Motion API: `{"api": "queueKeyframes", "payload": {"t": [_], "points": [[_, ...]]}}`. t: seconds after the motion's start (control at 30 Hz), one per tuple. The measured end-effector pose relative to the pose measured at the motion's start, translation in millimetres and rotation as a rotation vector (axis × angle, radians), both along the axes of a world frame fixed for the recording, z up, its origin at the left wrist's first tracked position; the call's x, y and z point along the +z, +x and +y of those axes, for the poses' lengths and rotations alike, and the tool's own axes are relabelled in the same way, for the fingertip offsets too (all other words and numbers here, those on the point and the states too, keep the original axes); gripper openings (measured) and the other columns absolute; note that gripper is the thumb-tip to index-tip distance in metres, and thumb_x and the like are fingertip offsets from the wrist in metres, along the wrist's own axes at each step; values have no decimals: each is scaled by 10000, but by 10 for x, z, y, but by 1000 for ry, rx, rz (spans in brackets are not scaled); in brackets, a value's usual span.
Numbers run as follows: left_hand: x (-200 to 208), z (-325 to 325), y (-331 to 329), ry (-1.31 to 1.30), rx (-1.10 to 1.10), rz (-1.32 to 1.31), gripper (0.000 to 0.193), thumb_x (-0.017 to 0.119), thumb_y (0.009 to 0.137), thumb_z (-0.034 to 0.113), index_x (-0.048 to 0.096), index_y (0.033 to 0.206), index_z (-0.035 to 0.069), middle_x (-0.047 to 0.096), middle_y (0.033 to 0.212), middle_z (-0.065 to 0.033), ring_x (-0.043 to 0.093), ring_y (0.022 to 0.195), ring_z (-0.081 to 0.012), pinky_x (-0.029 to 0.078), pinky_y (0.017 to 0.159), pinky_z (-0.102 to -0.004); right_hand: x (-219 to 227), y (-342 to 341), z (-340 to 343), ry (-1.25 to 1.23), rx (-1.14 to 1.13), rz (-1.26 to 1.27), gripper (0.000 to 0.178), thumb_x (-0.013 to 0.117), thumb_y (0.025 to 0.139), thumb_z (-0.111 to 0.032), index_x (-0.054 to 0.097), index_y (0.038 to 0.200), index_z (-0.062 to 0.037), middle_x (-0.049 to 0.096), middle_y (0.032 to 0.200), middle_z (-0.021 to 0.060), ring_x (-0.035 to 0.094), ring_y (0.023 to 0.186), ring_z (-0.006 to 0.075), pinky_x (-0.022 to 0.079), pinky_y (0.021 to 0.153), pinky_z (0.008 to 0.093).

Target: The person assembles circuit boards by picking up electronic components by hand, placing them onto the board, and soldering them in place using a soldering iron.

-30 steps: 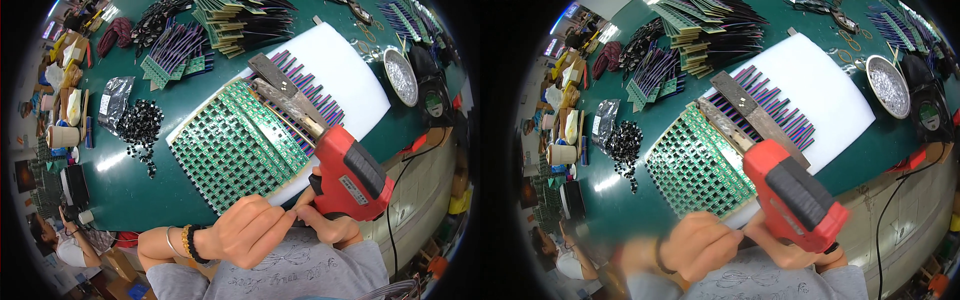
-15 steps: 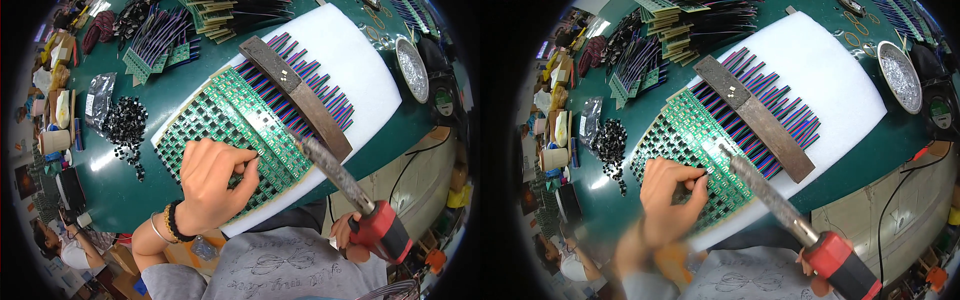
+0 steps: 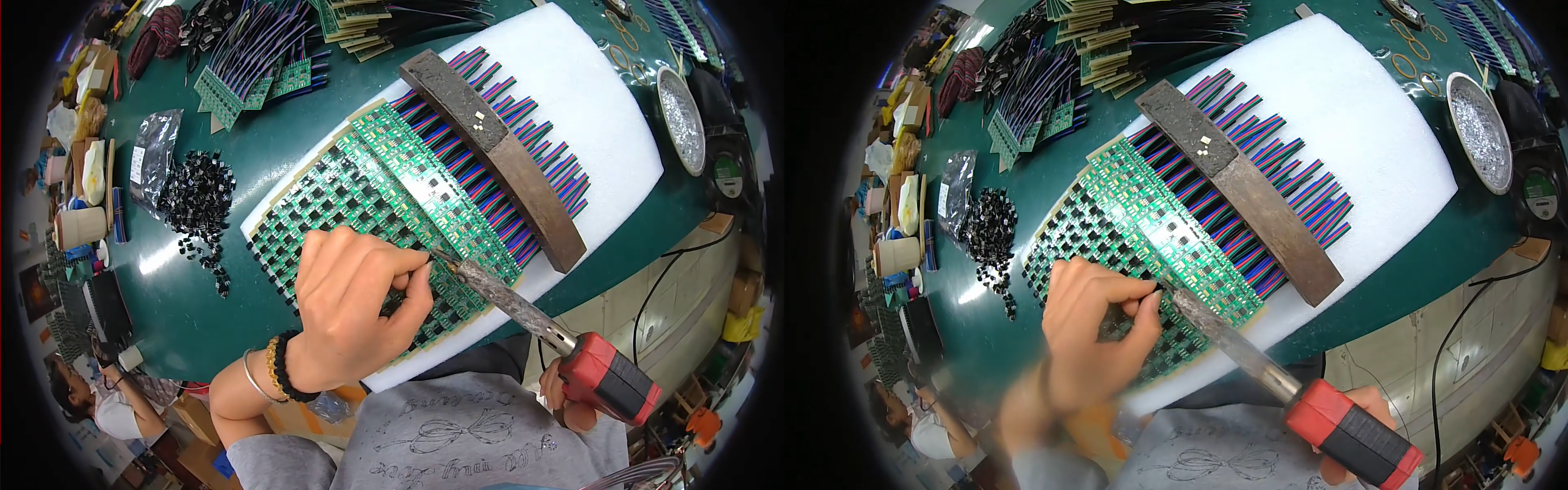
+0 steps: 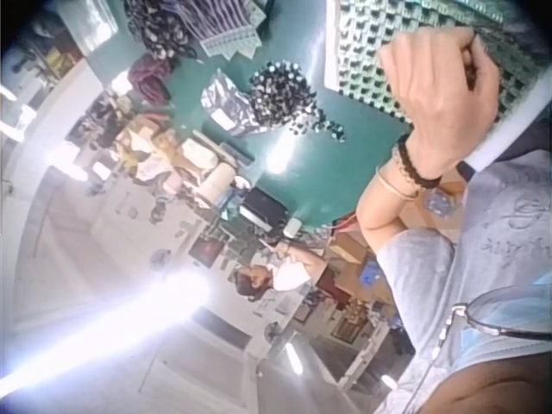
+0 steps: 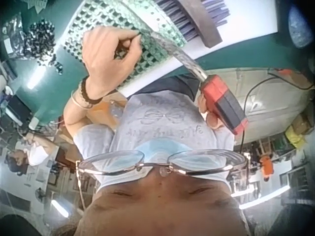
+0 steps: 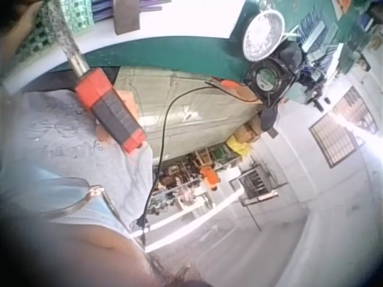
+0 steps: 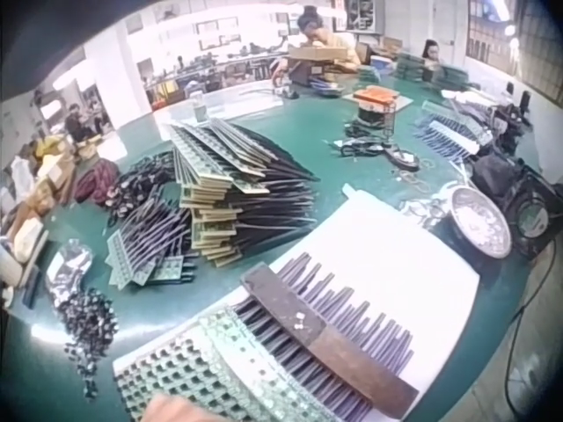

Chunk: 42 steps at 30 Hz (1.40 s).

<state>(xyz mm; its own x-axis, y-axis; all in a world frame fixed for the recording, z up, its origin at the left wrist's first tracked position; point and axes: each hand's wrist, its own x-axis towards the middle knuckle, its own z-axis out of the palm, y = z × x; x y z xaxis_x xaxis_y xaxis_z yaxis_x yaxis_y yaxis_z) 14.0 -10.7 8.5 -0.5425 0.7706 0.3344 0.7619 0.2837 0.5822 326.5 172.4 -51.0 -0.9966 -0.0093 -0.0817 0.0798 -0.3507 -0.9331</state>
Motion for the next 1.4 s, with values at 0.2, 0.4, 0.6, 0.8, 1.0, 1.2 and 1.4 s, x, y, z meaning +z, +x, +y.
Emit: {"api": "queueKeyframes", "payload": {"t": [0.2,0.4,0.6,0.8,1.0,1.2,1.4], "points": [[-7,18,0,38,5,10,246,758,669,-52,660,866,59,571,685,2,522,632,-171,332,624,-321,-93,297,-315,288,-374,-40,563,717,811,-613,550,683,-91,625,712,48,592,657,192,524,633,334],[1,2,-10,2,-13,1,249,755,704,-59,661,906,52,602,726,-11,540,662,-168,354,649,-314,-11,352,-211,385,-435,-76,651,760,773,-597,624,910,25,657,806,65,621,673,120,462,605,248],[-24,50,-35,34,-3,6,245,756,668,-56,660,860,62,574,685,5,525,636,-169,337,623,-324,-18,289,-130,237,-199,-182,642,604,849,-693,581,684,-73,613,635,59,586,593,220,489,595,351],[-6,-15,-14,54,61,67,221,756,649,-32,645,811,68,536,653,10,497,609,-178,319,597,-331,-7,-102,-268,12,-495,70,818,587,841,-714,548,1176,31,510,528,-6,496,457,155,453,506,317],[192,-222,-208,34,135,211,234,770,674,-19,663,867,56,651,838,-93,604,771,-269,450,686,-383,-96,-630,-35,-70,-223,470,885,585,853,-697,405,1310,40,434,495,-24,454,410,123,426,435,275],[-75,-1035,-999,-193,480,510,141,736,769,64,673,895,75,604,867,-56,556,825,-255,418,737,-379,68,-488,-219,56,-586,32,859,605,869,-656,403,1295,62,438,491,-5,430,376,124,407,404,275],[-129,-938,-1170,-283,255,659,102,730,744,52,644,799,63,572,843,-36,521,849,-238,400,762,-377,116,-534,-263,50,-583,43,850,620,867,-640,425,1280,77,452,493,2,433,375,125,402,400,278]]}}
